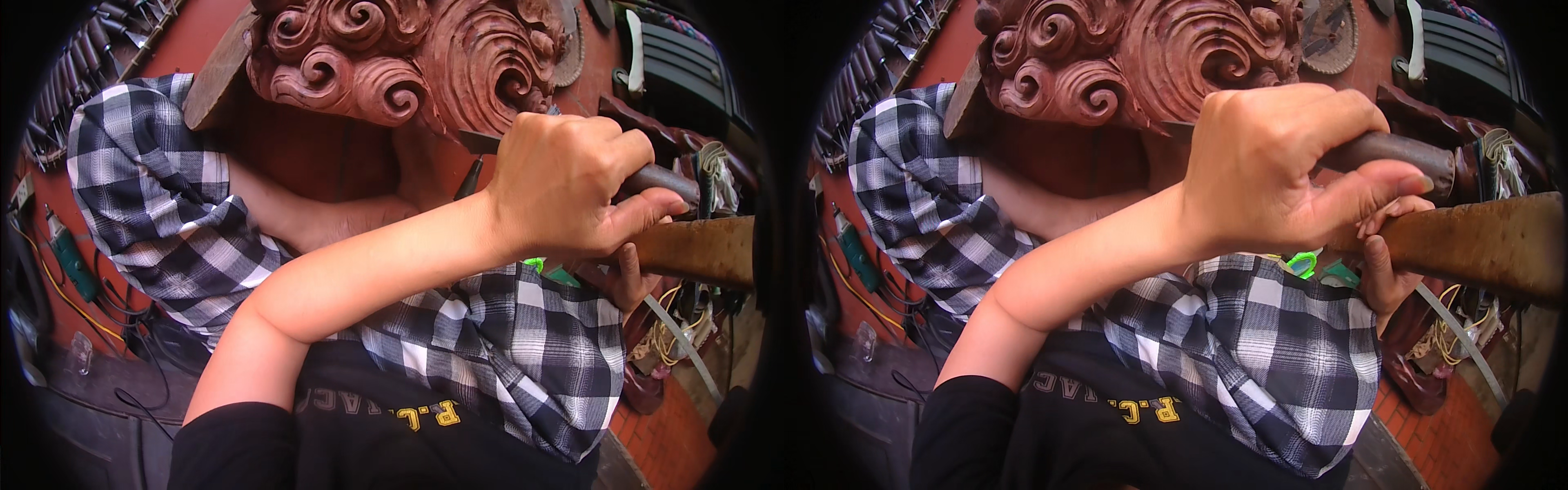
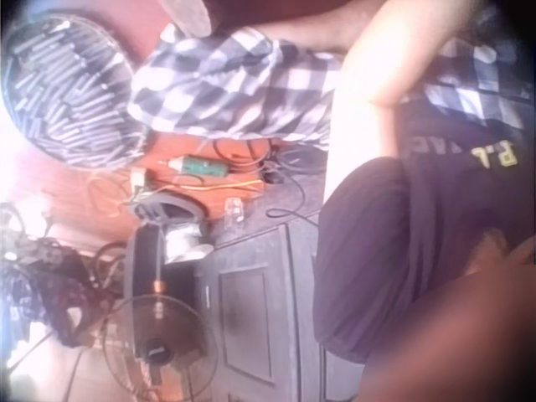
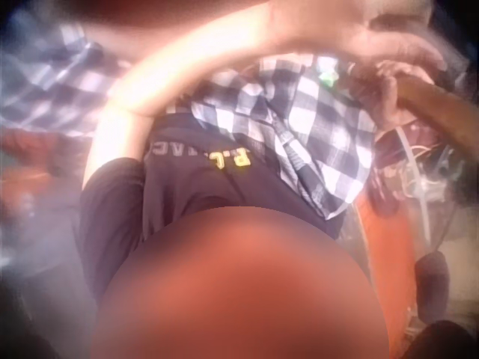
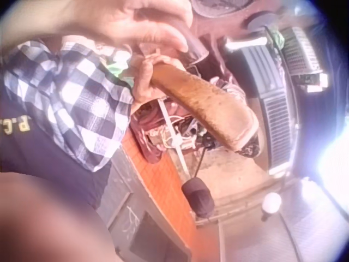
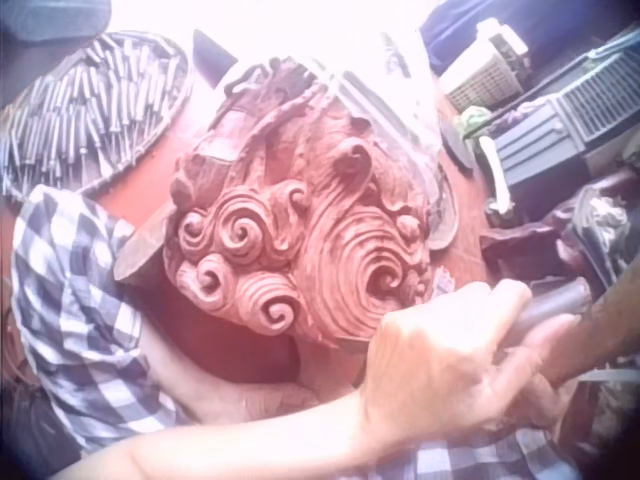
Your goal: The person carves a wooden relief panel using a chisel and mallet. They repeatedly strike the chisel to shape swirling patterns, occasionally switching chisels from a wall-mounted holder.
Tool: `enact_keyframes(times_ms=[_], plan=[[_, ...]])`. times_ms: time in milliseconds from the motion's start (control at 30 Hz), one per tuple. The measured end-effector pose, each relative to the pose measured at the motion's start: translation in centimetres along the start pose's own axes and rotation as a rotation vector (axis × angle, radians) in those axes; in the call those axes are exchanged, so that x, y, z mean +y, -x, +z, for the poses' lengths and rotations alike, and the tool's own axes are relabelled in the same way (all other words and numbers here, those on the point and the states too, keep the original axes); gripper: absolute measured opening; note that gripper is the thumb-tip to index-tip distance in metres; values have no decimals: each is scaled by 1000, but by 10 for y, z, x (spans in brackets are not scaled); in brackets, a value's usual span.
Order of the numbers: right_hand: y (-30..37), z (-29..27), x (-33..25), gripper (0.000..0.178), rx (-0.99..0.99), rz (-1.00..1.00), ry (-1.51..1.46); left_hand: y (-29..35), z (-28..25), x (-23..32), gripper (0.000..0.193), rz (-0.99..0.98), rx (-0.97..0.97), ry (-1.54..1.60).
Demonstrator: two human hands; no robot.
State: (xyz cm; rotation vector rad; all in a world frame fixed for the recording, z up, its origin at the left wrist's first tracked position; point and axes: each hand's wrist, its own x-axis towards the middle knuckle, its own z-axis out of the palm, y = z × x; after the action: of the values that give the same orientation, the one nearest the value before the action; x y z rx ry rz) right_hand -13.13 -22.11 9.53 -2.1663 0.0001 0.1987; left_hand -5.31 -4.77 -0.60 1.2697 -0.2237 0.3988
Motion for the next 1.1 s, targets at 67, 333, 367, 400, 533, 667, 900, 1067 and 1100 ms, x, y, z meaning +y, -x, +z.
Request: enact_keyframes(times_ms=[67, 333, 367, 400, 533, 667, 900, 1067, 1100], plan=[[2, 7, -4, 38, 76, -52, -18, -2, 2, -1, 43, 6, 53, 16], [4, -1, -14, 43, 45, -141, 1, -2, 1, -10, 41, 38, 165, 115], [5, -4, -16, 42, 32, -179, -18, -1, 0, -9, 41, 41, 172, 128], [6, -5, -18, 41, 67, -177, -8, -1, 0, -9, 41, 43, 180, 147], [14, -9, -21, 39, 204, -149, 48, -1, -4, -4, 42, 80, 178, 150], [19, -15, -17, 39, 167, -155, 49, -1, -1, -3, 43, 119, 165, 106], [31, -17, 0, 47, 124, -92, -23, 9, -10, 27, 31, 91, -37, 12], [38, -24, 14, 53, 77, -14, -106, 12, -12, 35, 39, 35, -275, -92], [39, -23, 10, 54, 66, 13, -122, 6, -16, 39, 43, 83, -313, -165]])
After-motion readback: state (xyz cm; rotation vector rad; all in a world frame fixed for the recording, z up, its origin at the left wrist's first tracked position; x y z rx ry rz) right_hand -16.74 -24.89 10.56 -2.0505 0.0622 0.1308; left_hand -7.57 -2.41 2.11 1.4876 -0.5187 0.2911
